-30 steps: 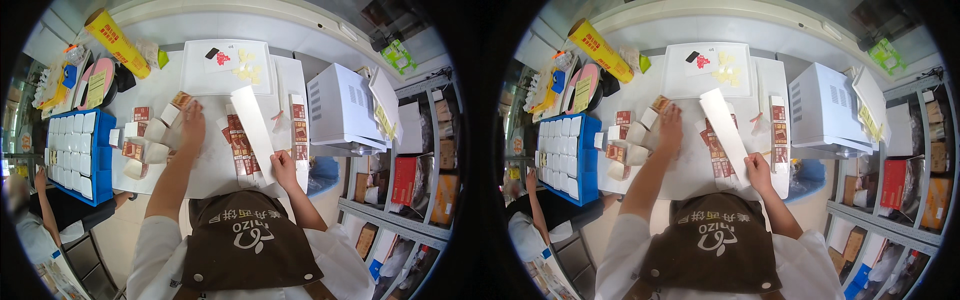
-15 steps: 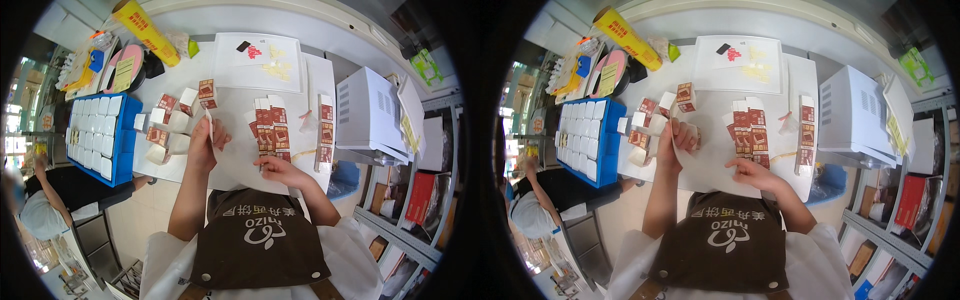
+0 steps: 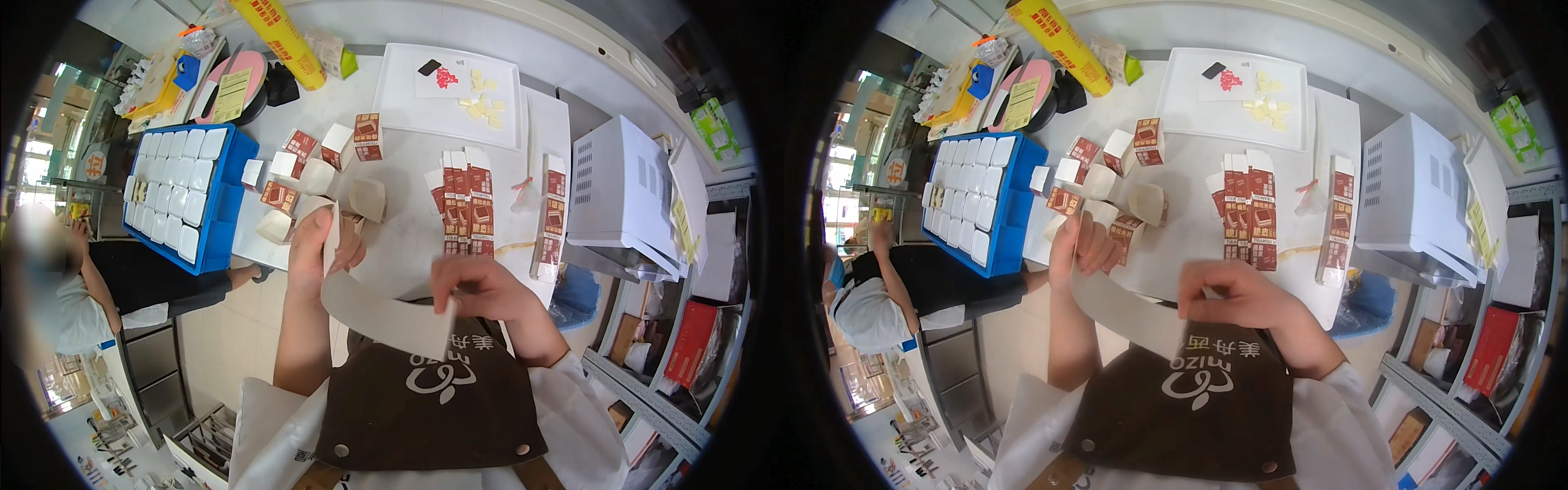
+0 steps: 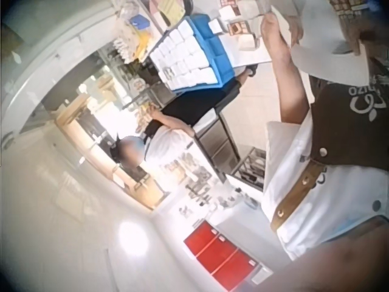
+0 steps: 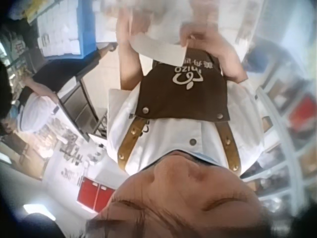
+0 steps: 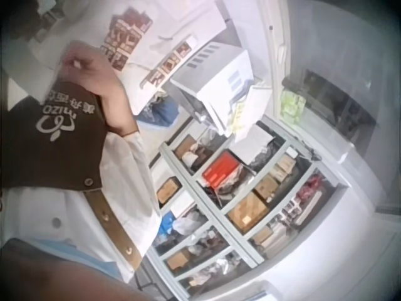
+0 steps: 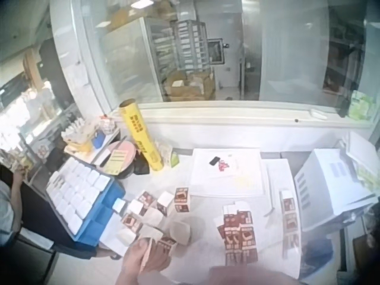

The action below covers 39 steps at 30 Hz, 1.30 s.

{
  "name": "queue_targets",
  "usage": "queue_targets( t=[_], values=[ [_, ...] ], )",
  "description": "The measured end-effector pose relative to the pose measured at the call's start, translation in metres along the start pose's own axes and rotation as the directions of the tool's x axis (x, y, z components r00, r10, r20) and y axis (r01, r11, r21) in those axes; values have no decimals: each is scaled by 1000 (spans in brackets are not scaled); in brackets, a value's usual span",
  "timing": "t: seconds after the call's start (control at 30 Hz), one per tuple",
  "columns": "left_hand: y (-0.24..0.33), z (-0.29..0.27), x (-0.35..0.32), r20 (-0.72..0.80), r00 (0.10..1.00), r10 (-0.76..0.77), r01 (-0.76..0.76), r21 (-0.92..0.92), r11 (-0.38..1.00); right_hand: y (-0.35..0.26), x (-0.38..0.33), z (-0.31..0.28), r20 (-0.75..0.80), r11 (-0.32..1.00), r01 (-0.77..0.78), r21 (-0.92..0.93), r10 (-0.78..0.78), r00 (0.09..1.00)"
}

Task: The person folds flat cardboard pieces into small rectangular boxes and places them on a table. The person repeatedly picks up a flat piece, folds the sides, and secures the box shape by hand. Finished boxes are stacked in a pile on the right side of the workspace.

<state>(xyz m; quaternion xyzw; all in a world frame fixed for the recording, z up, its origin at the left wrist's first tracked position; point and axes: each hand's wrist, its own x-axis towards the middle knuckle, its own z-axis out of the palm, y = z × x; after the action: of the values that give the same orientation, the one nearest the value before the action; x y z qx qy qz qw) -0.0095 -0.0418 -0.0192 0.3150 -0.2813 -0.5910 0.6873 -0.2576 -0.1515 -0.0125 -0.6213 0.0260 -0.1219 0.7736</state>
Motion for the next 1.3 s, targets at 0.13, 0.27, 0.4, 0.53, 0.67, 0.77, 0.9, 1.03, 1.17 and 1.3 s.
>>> queue_targets(
  t=[0.13,0.27,0.4,0.53,0.67,0.77,0.9,1.03,1.17,1.3],
  values=[
    [10,4,-16,-142,989,-37,75,268,961,-1,23,25,-262,999,45,-4,-45,964],
    [21,12,-28,-283,953,-106,209,366,907,-23,27,27,-312,940,-203,-276,112,943],
    [26,24,-32,-311,946,-85,241,508,827,-36,34,41,-375,884,-168,-436,-8,927],
    [28,43,-31,-326,945,-3,228,652,724,-32,36,45,-284,807,-34,-589,-167,944],
    [29,49,-28,-351,936,-14,258,661,704,-26,32,44,-234,798,17,-603,-197,952],
    [28,51,-27,-360,932,-41,287,665,690,-25,29,43,-224,783,32,-621,-217,950],
    [22,50,-29,-293,954,-56,259,720,644,-21,28,45,-271,798,9,-602,-215,938],
    [13,48,-29,-215,977,1,172,785,595,-19,24,44,-325,872,-36,-489,-144,935],
    [19,53,-26,-142,987,-80,163,834,528,-7,24,42,-405,959,-72,-275,-47,913],
    [18,51,-23,-39,995,-87,75,880,468,5,23,37,-415,989,-14,-148,-49,909]
  ],
)
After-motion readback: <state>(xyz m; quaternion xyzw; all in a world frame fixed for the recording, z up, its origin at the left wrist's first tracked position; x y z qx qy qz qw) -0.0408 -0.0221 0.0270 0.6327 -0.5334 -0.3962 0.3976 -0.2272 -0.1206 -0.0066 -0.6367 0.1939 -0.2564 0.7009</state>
